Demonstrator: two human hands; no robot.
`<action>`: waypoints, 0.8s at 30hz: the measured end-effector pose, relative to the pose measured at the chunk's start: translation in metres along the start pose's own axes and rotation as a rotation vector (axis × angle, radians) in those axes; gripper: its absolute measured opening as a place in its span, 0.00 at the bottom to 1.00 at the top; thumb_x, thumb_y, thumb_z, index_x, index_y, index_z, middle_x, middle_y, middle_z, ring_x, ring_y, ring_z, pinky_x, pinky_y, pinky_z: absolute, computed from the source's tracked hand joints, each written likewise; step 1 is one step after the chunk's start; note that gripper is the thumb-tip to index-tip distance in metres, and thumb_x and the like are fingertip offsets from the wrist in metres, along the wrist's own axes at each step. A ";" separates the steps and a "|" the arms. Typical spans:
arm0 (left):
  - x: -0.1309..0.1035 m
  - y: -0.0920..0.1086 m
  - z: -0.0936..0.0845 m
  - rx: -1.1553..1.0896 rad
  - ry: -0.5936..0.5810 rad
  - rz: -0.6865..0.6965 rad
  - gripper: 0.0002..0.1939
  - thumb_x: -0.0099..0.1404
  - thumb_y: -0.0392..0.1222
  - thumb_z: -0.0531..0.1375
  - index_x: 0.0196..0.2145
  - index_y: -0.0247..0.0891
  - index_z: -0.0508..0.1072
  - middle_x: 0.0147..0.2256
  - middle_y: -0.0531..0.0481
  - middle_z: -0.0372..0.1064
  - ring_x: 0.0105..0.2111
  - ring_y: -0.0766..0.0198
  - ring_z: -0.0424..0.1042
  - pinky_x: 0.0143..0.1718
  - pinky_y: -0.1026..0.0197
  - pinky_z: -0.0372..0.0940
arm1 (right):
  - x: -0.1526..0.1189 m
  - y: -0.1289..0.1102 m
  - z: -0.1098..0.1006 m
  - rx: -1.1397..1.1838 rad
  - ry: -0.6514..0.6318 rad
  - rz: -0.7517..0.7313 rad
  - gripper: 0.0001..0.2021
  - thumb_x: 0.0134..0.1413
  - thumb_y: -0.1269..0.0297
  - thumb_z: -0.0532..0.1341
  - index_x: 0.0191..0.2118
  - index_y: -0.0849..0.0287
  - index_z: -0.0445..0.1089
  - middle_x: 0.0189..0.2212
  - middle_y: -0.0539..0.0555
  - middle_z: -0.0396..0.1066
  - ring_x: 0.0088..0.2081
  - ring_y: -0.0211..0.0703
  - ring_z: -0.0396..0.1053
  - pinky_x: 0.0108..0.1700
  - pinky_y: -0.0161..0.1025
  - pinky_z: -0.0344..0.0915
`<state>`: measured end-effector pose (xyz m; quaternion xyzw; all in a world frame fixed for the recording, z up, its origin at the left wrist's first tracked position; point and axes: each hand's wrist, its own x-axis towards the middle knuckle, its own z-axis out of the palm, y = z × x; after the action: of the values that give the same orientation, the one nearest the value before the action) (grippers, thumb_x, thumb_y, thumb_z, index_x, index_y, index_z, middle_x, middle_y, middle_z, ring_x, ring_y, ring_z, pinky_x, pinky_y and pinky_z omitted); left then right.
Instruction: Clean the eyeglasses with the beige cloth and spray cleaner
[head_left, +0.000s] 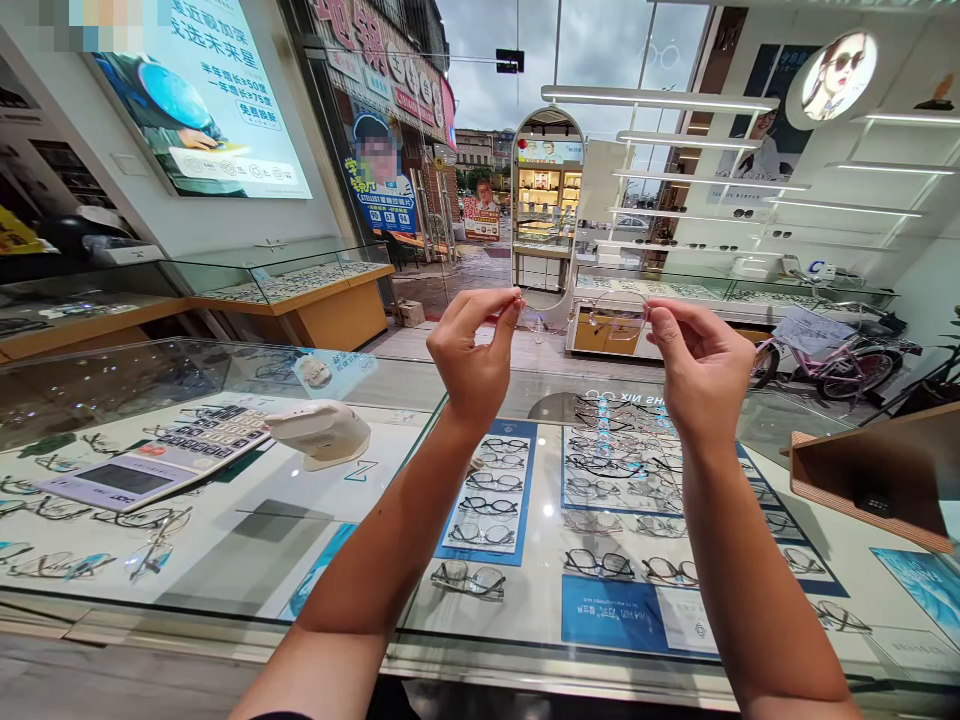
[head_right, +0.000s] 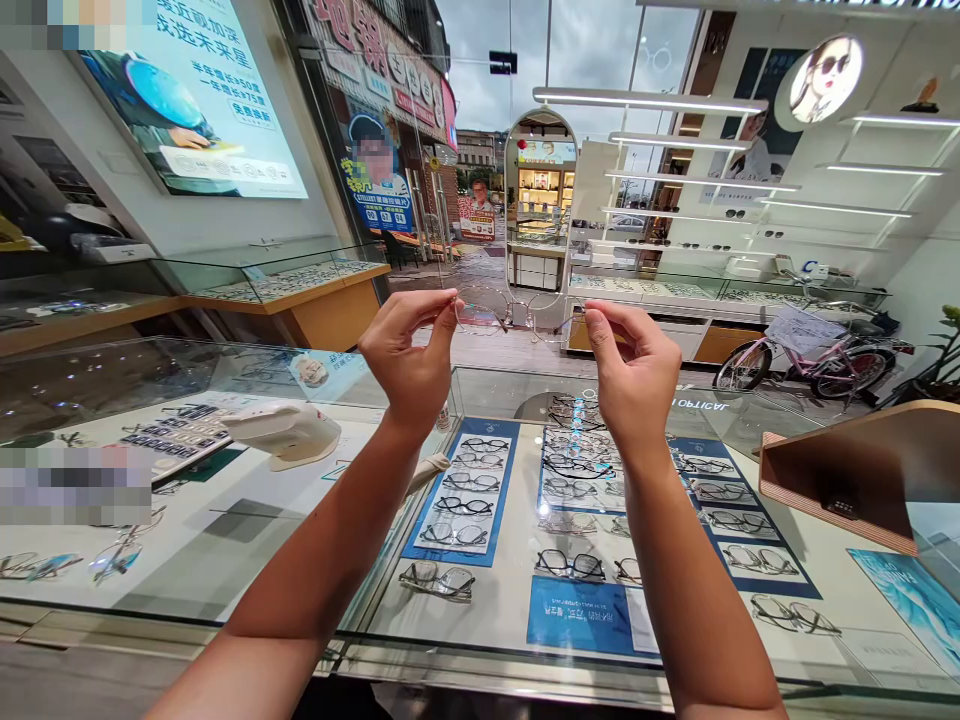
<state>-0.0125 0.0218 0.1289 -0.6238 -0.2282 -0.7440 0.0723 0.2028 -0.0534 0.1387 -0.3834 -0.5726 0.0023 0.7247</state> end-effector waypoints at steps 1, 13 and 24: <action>0.000 0.000 0.000 -0.002 0.001 0.005 0.07 0.74 0.45 0.64 0.44 0.44 0.82 0.40 0.48 0.80 0.41 0.63 0.79 0.43 0.59 0.76 | 0.000 0.000 0.000 0.013 -0.003 0.012 0.13 0.65 0.53 0.67 0.46 0.55 0.81 0.44 0.57 0.83 0.45 0.47 0.81 0.48 0.47 0.79; 0.000 0.000 0.001 -0.003 0.017 0.043 0.06 0.73 0.44 0.65 0.43 0.45 0.83 0.39 0.50 0.80 0.41 0.63 0.79 0.43 0.58 0.76 | 0.006 0.010 -0.003 0.078 -0.090 0.102 0.17 0.65 0.48 0.67 0.51 0.54 0.79 0.48 0.58 0.83 0.50 0.49 0.81 0.52 0.49 0.80; 0.002 -0.005 -0.001 0.008 -0.070 -0.021 0.08 0.73 0.47 0.64 0.44 0.45 0.83 0.40 0.49 0.81 0.41 0.61 0.79 0.44 0.57 0.76 | 0.004 0.011 0.000 0.126 -0.169 0.097 0.16 0.68 0.54 0.62 0.56 0.53 0.76 0.49 0.59 0.81 0.52 0.50 0.81 0.53 0.50 0.80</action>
<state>-0.0157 0.0258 0.1294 -0.6466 -0.2402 -0.7216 0.0593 0.2087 -0.0436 0.1364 -0.3628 -0.6111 0.1059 0.6955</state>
